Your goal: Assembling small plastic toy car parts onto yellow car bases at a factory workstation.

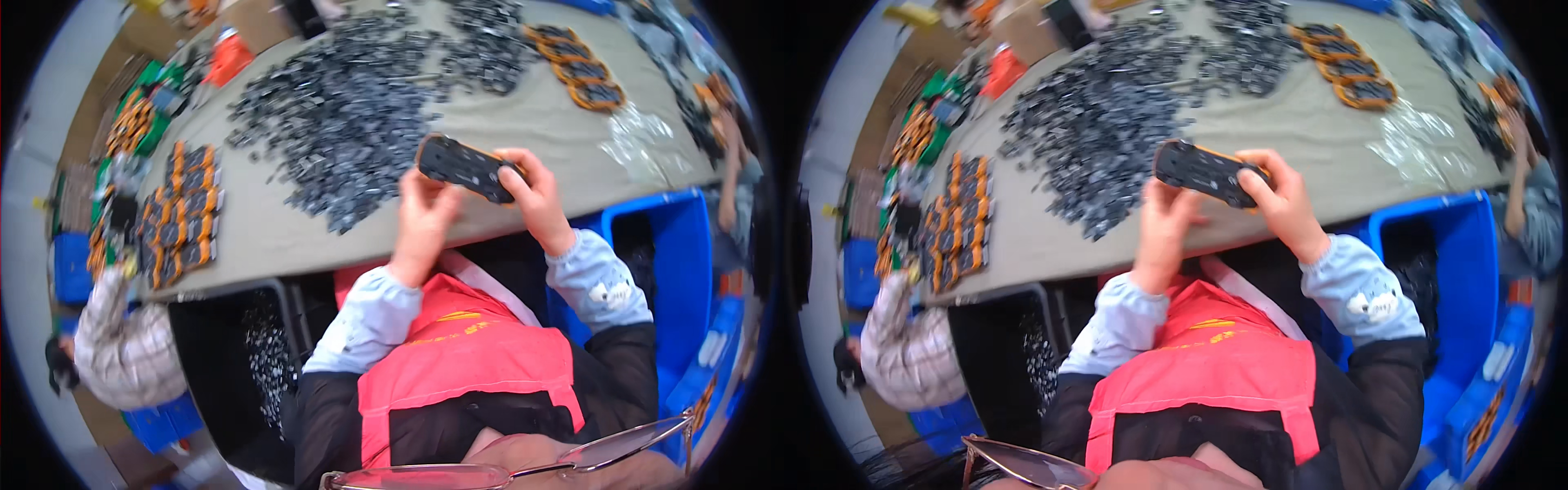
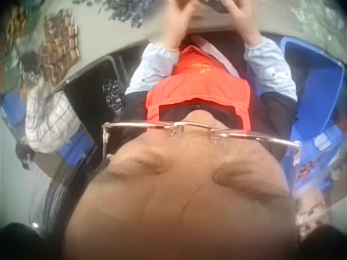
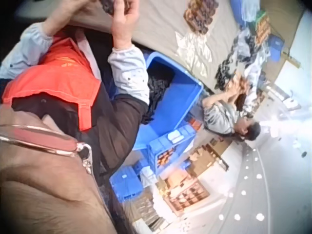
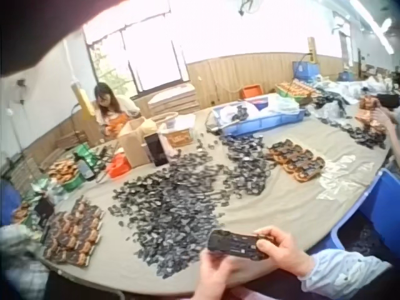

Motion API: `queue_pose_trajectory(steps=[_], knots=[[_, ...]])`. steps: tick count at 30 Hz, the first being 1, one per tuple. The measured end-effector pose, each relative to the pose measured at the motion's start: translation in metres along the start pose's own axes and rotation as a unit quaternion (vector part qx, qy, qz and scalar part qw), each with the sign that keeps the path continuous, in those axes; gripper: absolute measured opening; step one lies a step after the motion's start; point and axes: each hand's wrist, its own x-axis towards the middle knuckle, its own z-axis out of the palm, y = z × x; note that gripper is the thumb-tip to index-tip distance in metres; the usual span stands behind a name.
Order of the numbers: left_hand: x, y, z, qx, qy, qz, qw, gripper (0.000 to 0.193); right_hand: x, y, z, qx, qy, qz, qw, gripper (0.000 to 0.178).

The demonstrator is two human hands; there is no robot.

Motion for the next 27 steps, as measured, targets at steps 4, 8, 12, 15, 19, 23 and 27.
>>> queue_pose_trajectory(steps=[4,8,12,15,19,23,27], knots=[[-0.005,0.003,0.016,-0.062,-0.050,0.035,0.996,0.036,-0.022,0.006,0.025,0.008,0.025,-0.072,0.997,0.029],[-0.016,0.016,0.007,-0.102,-0.048,0.074,0.991,0.052,-0.022,-0.002,0.036,0.026,-0.012,-0.065,0.997,0.035],[-0.019,0.039,-0.044,-0.147,-0.002,0.048,0.988,0.046,0.003,-0.030,0.067,-0.069,-0.135,-0.177,0.972,0.037],[-0.014,0.058,-0.115,-0.119,0.126,0.104,0.979,0.041,0.013,-0.020,0.045,-0.171,-0.135,-0.194,0.957,0.037],[-0.023,0.113,-0.259,-0.025,0.287,0.133,0.948,0.025,0.012,0.015,0.000,-0.189,-0.102,-0.117,0.970,0.021],[-0.047,0.151,-0.433,-0.042,0.413,0.019,0.910,0.020,0.015,0.045,-0.006,-0.208,-0.116,-0.097,0.966,0.011],[-0.020,0.157,-0.512,-0.077,0.443,-0.017,0.893,0.017,0.007,0.031,0.011,-0.232,-0.077,-0.105,0.964,0.007]])
